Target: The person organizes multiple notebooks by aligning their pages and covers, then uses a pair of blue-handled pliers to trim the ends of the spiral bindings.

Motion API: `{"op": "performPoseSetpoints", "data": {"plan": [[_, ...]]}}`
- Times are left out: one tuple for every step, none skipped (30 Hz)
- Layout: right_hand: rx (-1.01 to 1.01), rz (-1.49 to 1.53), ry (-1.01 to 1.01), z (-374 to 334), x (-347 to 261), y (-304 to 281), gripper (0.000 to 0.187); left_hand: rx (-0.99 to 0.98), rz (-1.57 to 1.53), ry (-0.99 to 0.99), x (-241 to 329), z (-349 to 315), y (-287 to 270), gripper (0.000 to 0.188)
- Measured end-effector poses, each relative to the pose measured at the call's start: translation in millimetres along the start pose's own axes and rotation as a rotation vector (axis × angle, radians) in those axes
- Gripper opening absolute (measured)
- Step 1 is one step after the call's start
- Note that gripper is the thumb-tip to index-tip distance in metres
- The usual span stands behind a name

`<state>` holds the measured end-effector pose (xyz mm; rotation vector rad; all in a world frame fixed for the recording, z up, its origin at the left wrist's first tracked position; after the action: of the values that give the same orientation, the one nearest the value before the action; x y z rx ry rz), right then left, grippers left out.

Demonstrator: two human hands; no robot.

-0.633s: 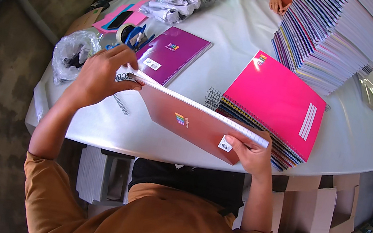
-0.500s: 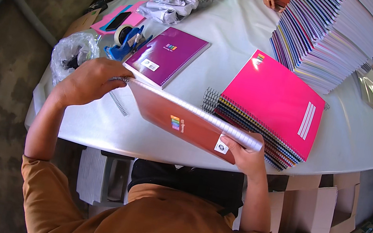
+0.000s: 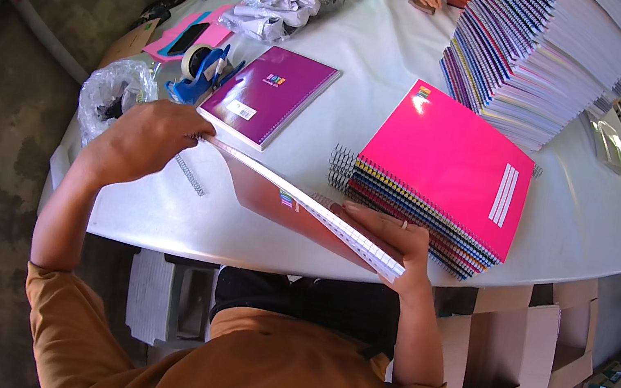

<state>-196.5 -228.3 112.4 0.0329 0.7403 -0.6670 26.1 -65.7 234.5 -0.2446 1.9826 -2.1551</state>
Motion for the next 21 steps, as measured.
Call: {"op": "performPoseSetpoints", "data": {"plan": [[0.014, 0.035, -0.001, 0.5, 0.6, 1.1, 0.026, -0.003, -0.003, -0.005, 4.0, 0.3, -1.8, 0.034], [0.011, 0.035, 0.0, 0.0, 1.3, 1.5, 0.026, 0.074, 0.072, -0.06, 10.6, 4.5, -10.7, 0.031], [-0.001, 0.015, 0.002, -1.5, 2.3, 2.0, 0.028, 0.15, 0.147, -0.116, 14.7, 7.2, -16.5, 0.029], [-0.012, -0.001, 0.0, -1.9, 2.3, 2.4, 0.03, 0.27, 0.098, -0.101, 19.8, 3.4, -23.6, 0.027], [-0.013, 0.002, -0.002, -1.0, 1.3, 2.0, 0.03, 0.271, 0.101, -0.105, 15.7, 1.1, -21.7, 0.027], [-0.033, 0.012, -0.019, 0.7, -1.7, 2.2, 0.032, 0.221, 0.073, -0.02, 13.3, -2.2, -15.1, 0.03], [-0.054, 0.02, -0.032, 1.8, -4.3, 3.0, 0.034, 0.169, 0.042, 0.066, 15.0, -4.2, -10.3, 0.033], [-0.062, 0.012, -0.075, 3.5, -8.8, 4.9, 0.043, 0.086, 0.096, -0.039, 10.6, -3.3, -4.9, 0.046], [-0.063, 0.011, -0.072, 0.8, -9.2, 6.7, 0.043, 0.085, 0.093, -0.038, 14.4, -4.0, -0.4, 0.046], [-0.05, -0.018, -0.052, -3.7, -9.0, 6.7, 0.033, 0.376, 0.151, -0.069, 17.5, -6.2, -8.2, 0.053], [-0.033, -0.033, -0.04, -4.9, -9.4, 8.3, 0.031, 0.664, 0.222, -0.106, 19.5, -15.0, -17.0, 0.061], [-0.021, -0.033, -0.065, 0.1, -16.0, 8.8, 0.031, 0.87, 0.257, -0.11, 12.9, -22.5, -10.6, 0.085], [-0.014, -0.026, -0.065, -1.6, -17.5, 12.9, 0.031, 0.864, 0.264, -0.106, 10.0, -29.1, 32.3, 0.085], [-0.026, -0.07, -0.09, -1.1, -21.7, 17.3, 0.032, 0.758, 0.058, -0.082, 6.0, -41.5, 85.3, 0.094], [-0.043, -0.129, -0.107, -2.8, -23.7, 17.7, 0.032, 0.651, -0.162, -0.056, 6.8, -48.5, 118.3, 0.102], [-0.028, -0.175, -0.119, -6.2, -24.0, 14.4, 0.033, 0.717, 0.005, -0.012, 12.5, -59.4, 114.8, 0.102], [-0.024, -0.181, -0.117, -5.1, -24.9, 14.6, 0.033, 0.78, 0.168, 0.029, 13.6, -70.0, 105.1, 0.103], [-0.041, -0.152, -0.143, -1.4, -27.7, 17.4, 0.033, 1.125, 0.237, 0.053, -3.1, -72.9, 81.6, 0.101], [-0.073, -0.123, -0.142, -4.2, -30.0, 22.3, 0.033, 1.108, 0.211, 0.041, -4.5, -70.8, 92.6, 0.101], [-0.071, -0.117, -0.201, 0.7, -31.1, 24.8, 0.034, 1.09, 0.105, -0.023, -10.7, -65.1, 100.1, 0.105], [-0.09, -0.066, -0.214, -3.0, -34.0, 28.8, 0.034, 1.069, 0.0, -0.086, -16.1, -60.5, 110.6, 0.109]]}}
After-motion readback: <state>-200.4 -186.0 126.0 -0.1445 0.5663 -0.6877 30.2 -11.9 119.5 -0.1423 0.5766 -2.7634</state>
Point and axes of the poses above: each hand's wrist, its own z-axis towards the middle knuckle, its own y-axis out of the palm, x = y × z, the point moved 6 cm from there along z, towards the middle knuckle, and after that the axes turned 13 degrees about -y, right-handed, at the moved point
